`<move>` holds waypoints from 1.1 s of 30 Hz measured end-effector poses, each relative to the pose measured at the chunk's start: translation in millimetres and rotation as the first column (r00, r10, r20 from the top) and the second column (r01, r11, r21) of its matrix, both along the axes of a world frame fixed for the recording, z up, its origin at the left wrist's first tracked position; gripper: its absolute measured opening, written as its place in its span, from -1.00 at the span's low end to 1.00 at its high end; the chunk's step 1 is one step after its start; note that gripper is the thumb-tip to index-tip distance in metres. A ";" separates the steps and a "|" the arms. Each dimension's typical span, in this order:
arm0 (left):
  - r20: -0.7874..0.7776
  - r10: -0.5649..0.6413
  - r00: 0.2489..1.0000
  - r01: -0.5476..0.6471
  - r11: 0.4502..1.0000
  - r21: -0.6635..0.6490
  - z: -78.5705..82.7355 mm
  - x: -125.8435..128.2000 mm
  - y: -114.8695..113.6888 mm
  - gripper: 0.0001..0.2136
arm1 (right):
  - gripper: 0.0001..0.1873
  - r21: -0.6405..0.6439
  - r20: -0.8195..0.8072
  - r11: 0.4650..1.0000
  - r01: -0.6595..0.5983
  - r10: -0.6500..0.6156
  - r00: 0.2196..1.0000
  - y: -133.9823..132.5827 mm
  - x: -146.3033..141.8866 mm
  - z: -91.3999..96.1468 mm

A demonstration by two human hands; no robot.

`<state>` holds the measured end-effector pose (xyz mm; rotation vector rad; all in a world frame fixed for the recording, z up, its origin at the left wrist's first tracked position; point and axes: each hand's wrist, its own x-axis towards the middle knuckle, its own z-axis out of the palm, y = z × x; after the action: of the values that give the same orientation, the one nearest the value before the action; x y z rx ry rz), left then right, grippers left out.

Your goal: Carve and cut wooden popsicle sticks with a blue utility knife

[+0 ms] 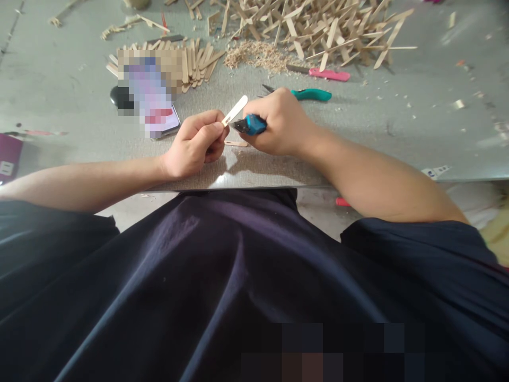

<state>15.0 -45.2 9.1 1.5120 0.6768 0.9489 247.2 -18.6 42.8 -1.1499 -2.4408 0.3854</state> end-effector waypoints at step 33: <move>0.142 -0.057 0.988 0.047 0.996 0.080 -7.9 11.1 -0.1 -0.45 | -0.56 0.017 0.041 0.997 0.081 -0.081 0.996 -5.3 -11.5 5.5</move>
<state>26.1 -45.3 1.3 1.5041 0.5002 1.0429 235.8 -24.0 48.2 -1.2576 -2.4191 0.3201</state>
